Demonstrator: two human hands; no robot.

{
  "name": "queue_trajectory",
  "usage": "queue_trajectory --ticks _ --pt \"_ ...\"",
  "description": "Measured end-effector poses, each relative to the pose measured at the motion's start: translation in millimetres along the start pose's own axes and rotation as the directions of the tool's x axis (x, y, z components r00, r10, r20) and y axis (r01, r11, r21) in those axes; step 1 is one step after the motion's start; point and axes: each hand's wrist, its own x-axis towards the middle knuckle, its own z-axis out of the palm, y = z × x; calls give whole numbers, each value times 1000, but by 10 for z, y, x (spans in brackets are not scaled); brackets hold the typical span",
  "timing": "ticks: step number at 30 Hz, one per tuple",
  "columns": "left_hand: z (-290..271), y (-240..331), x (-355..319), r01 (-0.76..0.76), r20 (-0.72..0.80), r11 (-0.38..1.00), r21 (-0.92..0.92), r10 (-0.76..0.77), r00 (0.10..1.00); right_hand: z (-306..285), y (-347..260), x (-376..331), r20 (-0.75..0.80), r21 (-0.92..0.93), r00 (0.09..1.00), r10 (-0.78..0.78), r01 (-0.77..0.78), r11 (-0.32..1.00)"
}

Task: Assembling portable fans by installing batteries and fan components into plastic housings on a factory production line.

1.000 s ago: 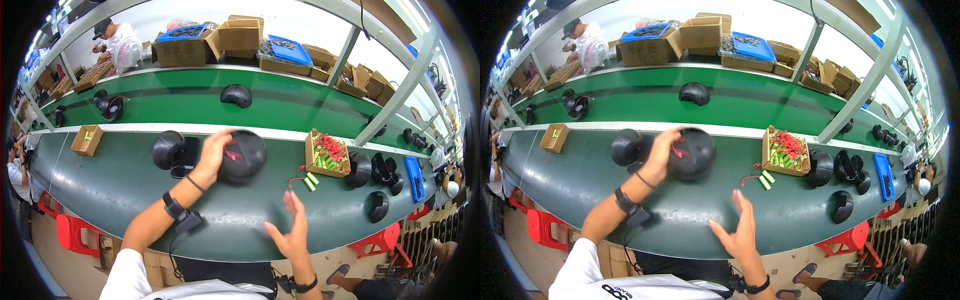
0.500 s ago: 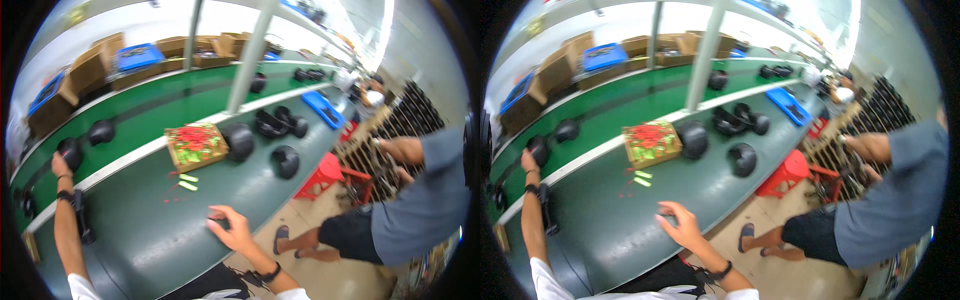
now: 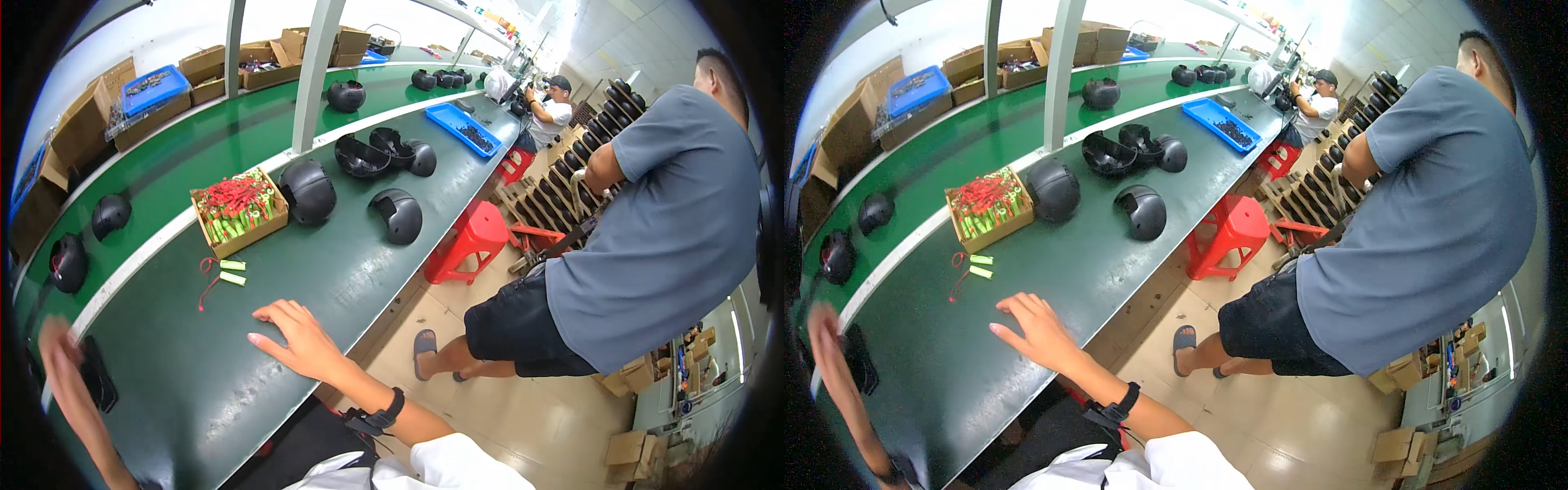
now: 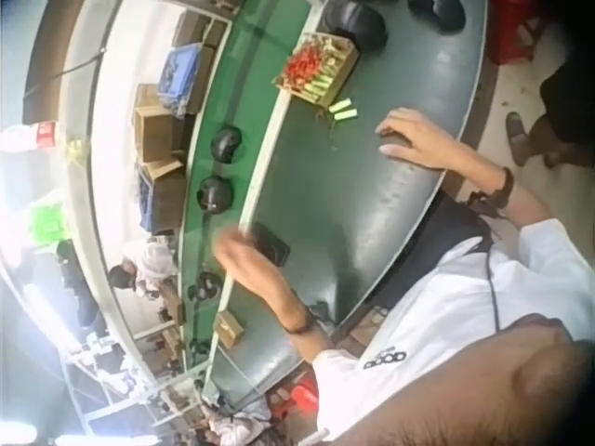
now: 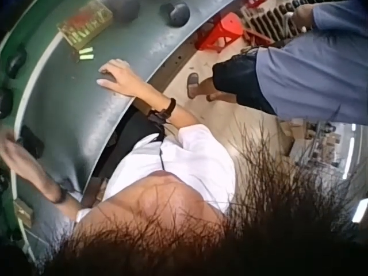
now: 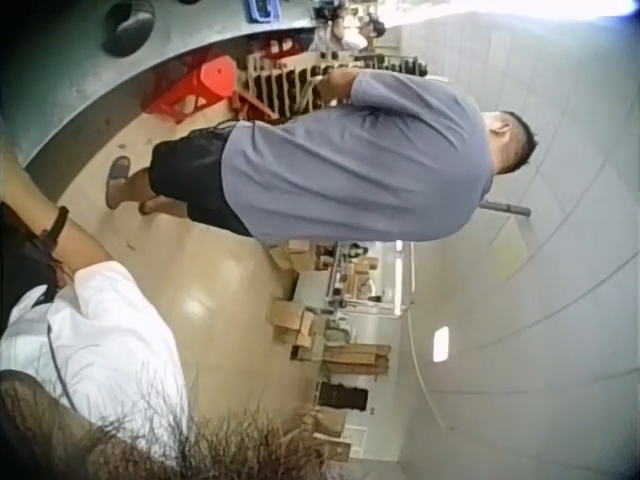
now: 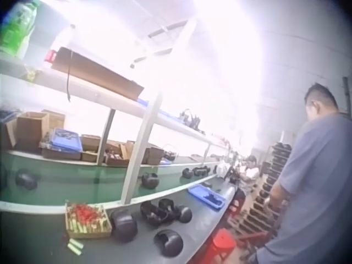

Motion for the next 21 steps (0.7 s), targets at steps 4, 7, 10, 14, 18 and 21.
queue_trajectory --ticks 4,7,10,14,18,21 --pt "572 1554 -1534 191 959 965 -182 131 252 40 19 27 10 4 1000 18 -18 1000" --pt "936 850 -2176 224 904 967 125 -204 377 183 -88 114 39 17 999 -31 30 999" --pt "1135 -310 -2713 170 839 951 259 -309 447 204 -59 141 63 -24 998 -5 7 1000" --pt "1477 -699 -2851 169 856 964 207 -262 445 185 28 105 29 -13 1000 2 -1 1000" --pt "1625 -1253 -2533 169 857 966 194 -251 451 139 -51 87 70 -52 997 15 -11 999" --pt "1826 -1542 -2316 194 862 967 164 -237 449 130 -123 144 71 -101 997 29 -21 995"
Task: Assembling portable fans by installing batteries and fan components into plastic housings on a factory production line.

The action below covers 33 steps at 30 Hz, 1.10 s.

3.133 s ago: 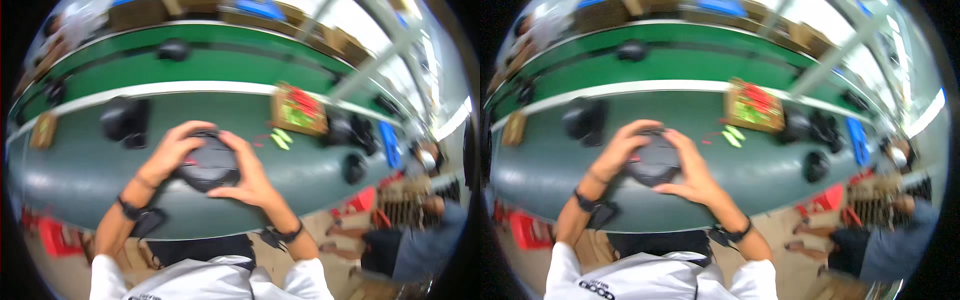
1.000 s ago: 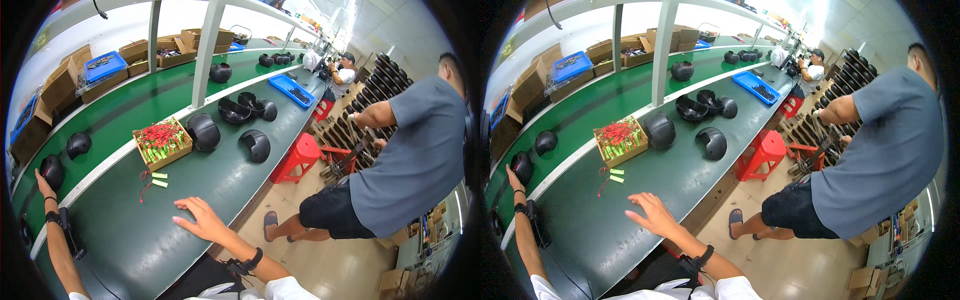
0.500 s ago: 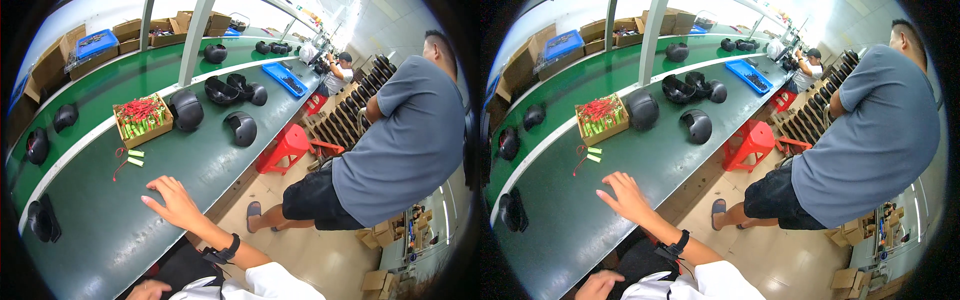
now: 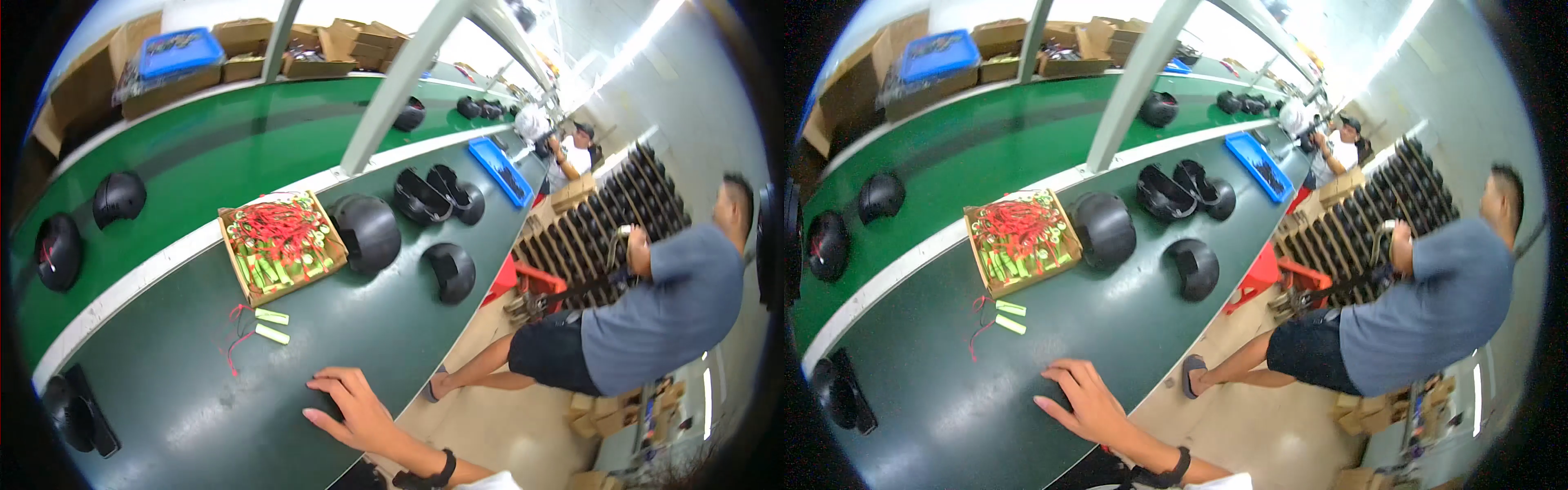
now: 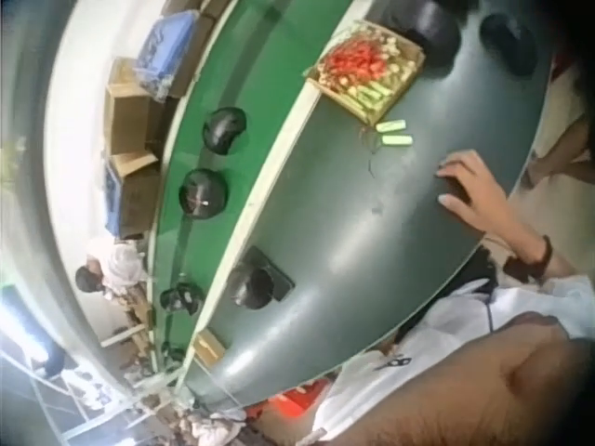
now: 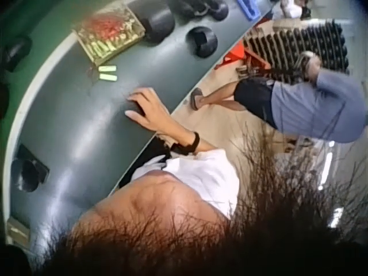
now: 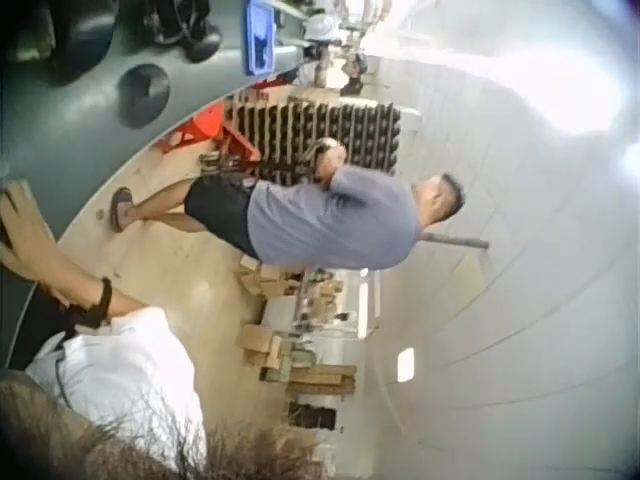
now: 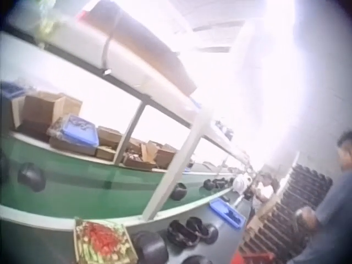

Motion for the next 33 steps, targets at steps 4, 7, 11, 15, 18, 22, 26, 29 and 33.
queue_trajectory --ticks 4,7,11,15,18,22,26,29,33 --pt "180 -4 -56 -1 50 999 -42 3 999 -42 -22 -43 44 11 994 97 -97 995" --pt "152 -115 88 -61 40 998 -15 61 997 23 72 -18 23 4 997 76 -76 997" --pt "238 -226 -120 -96 42 995 41 94 995 -1 30 -70 -21 40 999 33 -32 999" --pt "92 -220 -337 -122 41 984 126 118 992 -6 79 -52 -74 14 997 -2 3 1000" --pt "39 -211 -658 -92 16 979 181 90 996 23 123 -28 -68 64 997 -20 24 998" --pt "-18 -180 -1467 52 -101 972 230 -30 994 151 108 -3 -81 74 995 -63 69 995" --pt "56 384 -2284 262 -170 964 -48 -266 949 -74 106 -79 -95 15 994 -55 56 998" --pt "-352 1744 -2632 138 -81 957 -257 -164 983 -111 69 -36 4 90 999 -42 41 995" --pt "-771 2387 -2922 7 -171 926 -377 -77 982 -274 -146 212 183 394 981 65 -134 909"
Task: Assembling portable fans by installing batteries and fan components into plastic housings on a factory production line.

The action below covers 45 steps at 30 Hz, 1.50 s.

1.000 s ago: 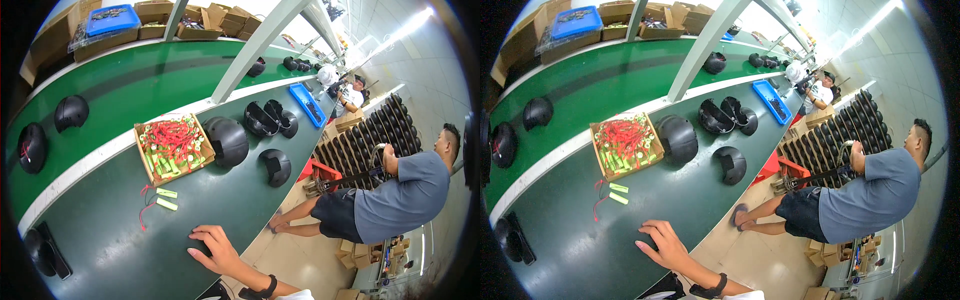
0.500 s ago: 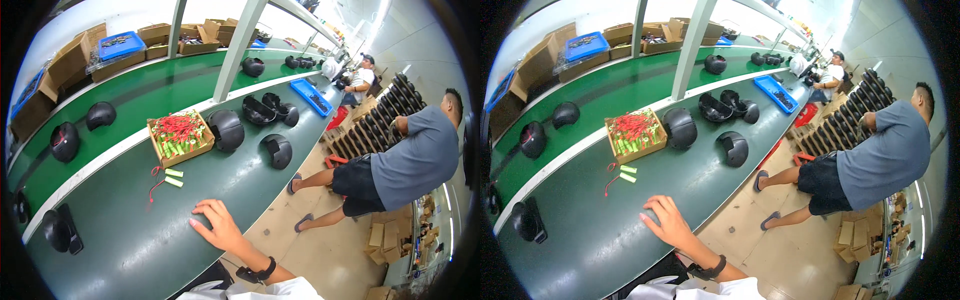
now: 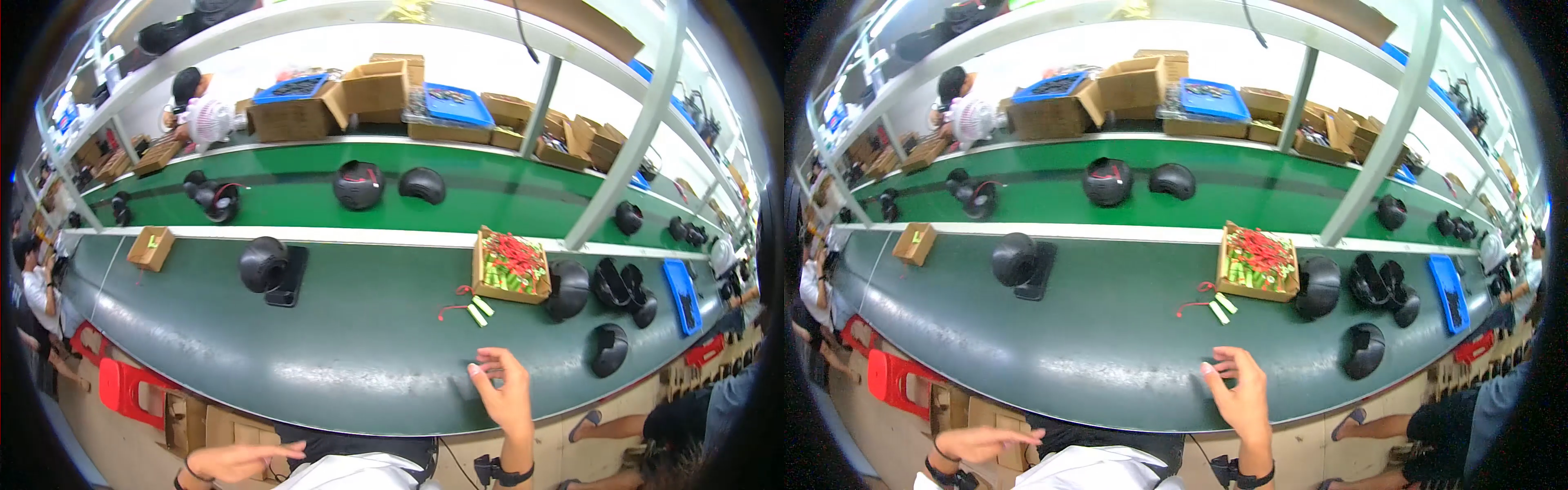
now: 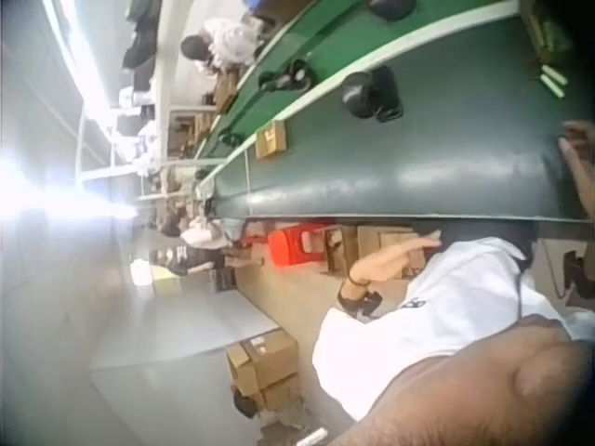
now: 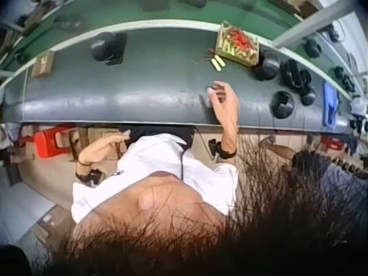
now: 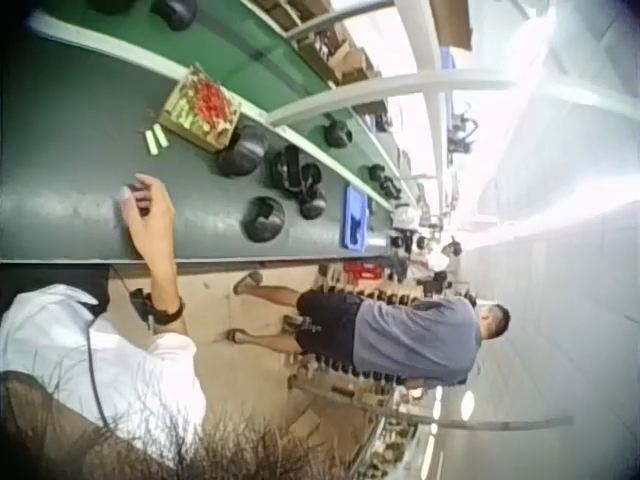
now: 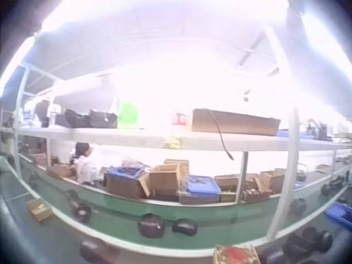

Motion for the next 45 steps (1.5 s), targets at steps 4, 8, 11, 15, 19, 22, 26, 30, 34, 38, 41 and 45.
queue_trajectory --ticks 4,8,11,15,19,22,26,30,34,38,41,45 --pt "-443 326 256 -70 -298 985 159 116 948 -149 -27 374 6 -233 979 -203 199 952" --pt "-1139 508 889 -139 -480 892 431 357 801 -216 182 802 93 -437 947 -307 316 842" --pt "-2062 185 1360 -185 -677 872 453 472 565 -219 212 885 126 -530 954 -272 297 795" --pt "-3436 -361 1531 202 -914 894 400 373 157 -30 448 978 121 -559 941 -315 327 762" --pt "-4532 -1045 1647 392 -979 897 206 187 86 42 397 1069 100 -532 984 -144 175 828" --pt "-4643 -1127 1940 -19 -945 993 -112 -101 311 57 356 1047 47 -552 995 -93 104 827" --pt "-4693 -1102 2030 157 -981 984 -85 -110 161 90 326 969 34 -610 976 -216 191 769" --pt "-4898 -1165 1906 87 -951 994 -62 -85 297 77 276 934 81 -617 952 -296 281 735" --pt "-4880 -1126 1920 -134 -873 975 -178 -93 478 0 150 810 63 -320 995 80 -55 946" --pt "-4610 -892 2088 -85 -830 991 -105 -40 556 -3 -326 695 110 -172 991 75 -56 983" --pt "-4576 -935 2038 37 -717 783 621 548 431 -9 -153 804 227 -283 928 -294 352 892" --pt "-3033 226 2372 16 -518 606 795 665 538 97 -95 626 192 145 978 85 -114 983"
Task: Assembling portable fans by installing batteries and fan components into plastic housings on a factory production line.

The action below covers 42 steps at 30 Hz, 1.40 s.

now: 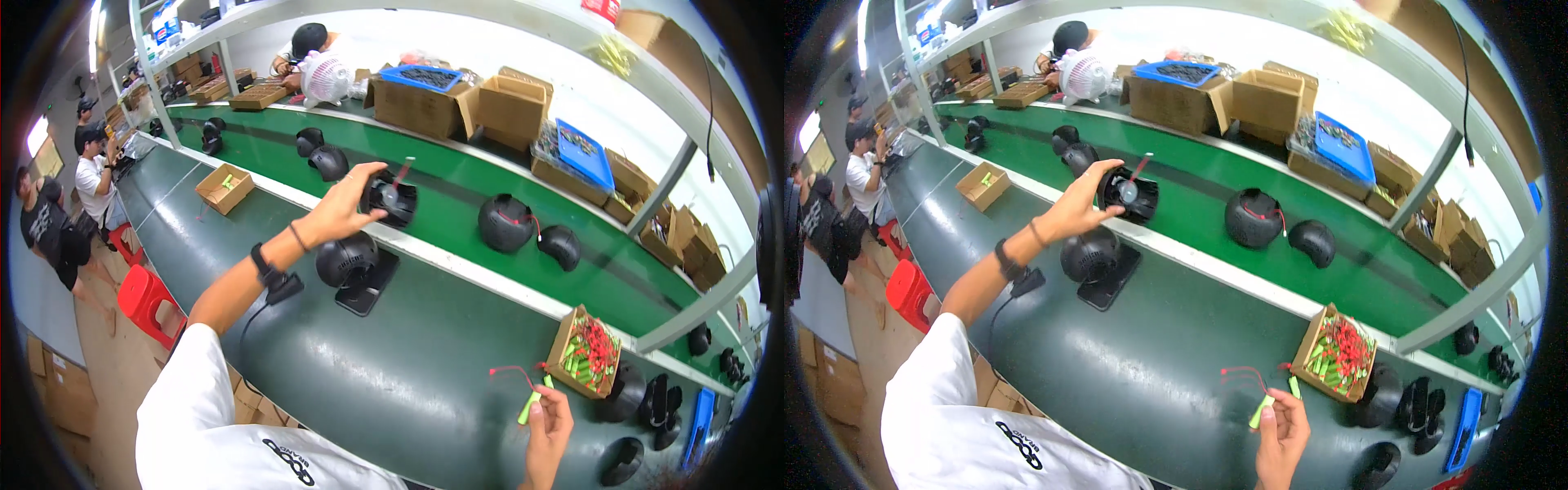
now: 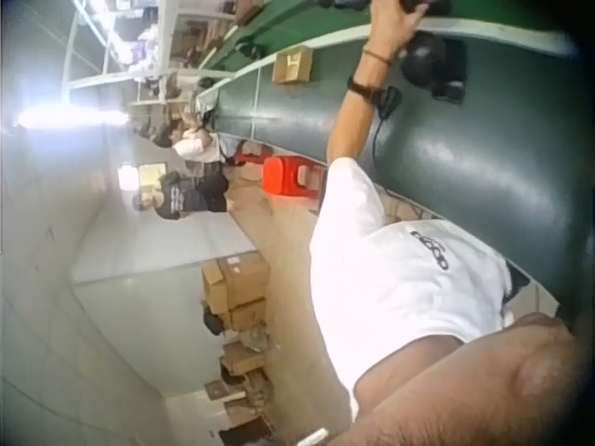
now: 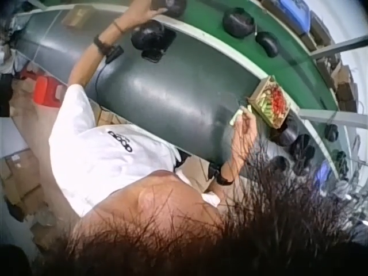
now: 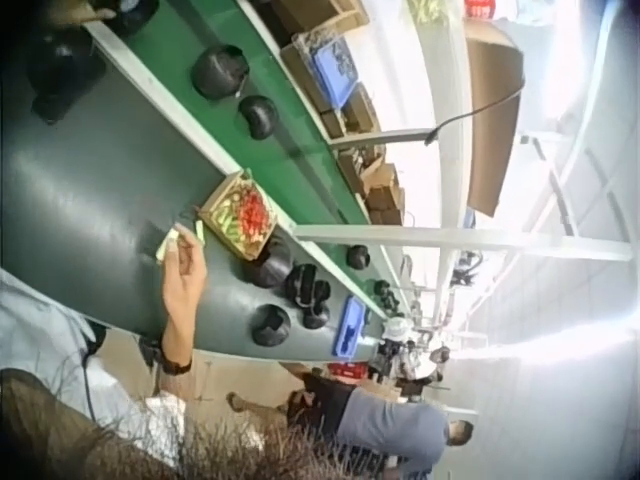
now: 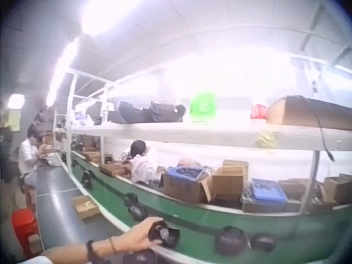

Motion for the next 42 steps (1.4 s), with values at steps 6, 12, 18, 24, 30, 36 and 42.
queue_trajectory --ticks 6,12,18,24,30,36,42 --pt "390 1474 -641 -254 114 955 -152 272 956 909 -628 -159 7 651 973 -231 171 740" --pt "883 1842 -1105 83 285 835 -544 90 954 1307 -453 91 -117 506 914 -388 391 769" --pt "1073 1850 -1221 162 383 806 -569 86 920 1150 -88 -6 -160 164 900 -405 429 888" --pt "1129 1832 -1251 33 347 830 -556 196 917 1063 -34 11 -74 -96 817 -572 565 819" --pt "1203 1695 -1259 53 353 786 -615 214 911 1028 -75 23 167 -603 729 -664 609 516" --pt "761 1541 -1039 108 522 759 -642 330 786 933 -113 152 240 -531 779 -579 605 594" --pt "367 1714 -978 -474 379 879 45 424 822 1094 -239 42 232 -653 836 -498 513 557"
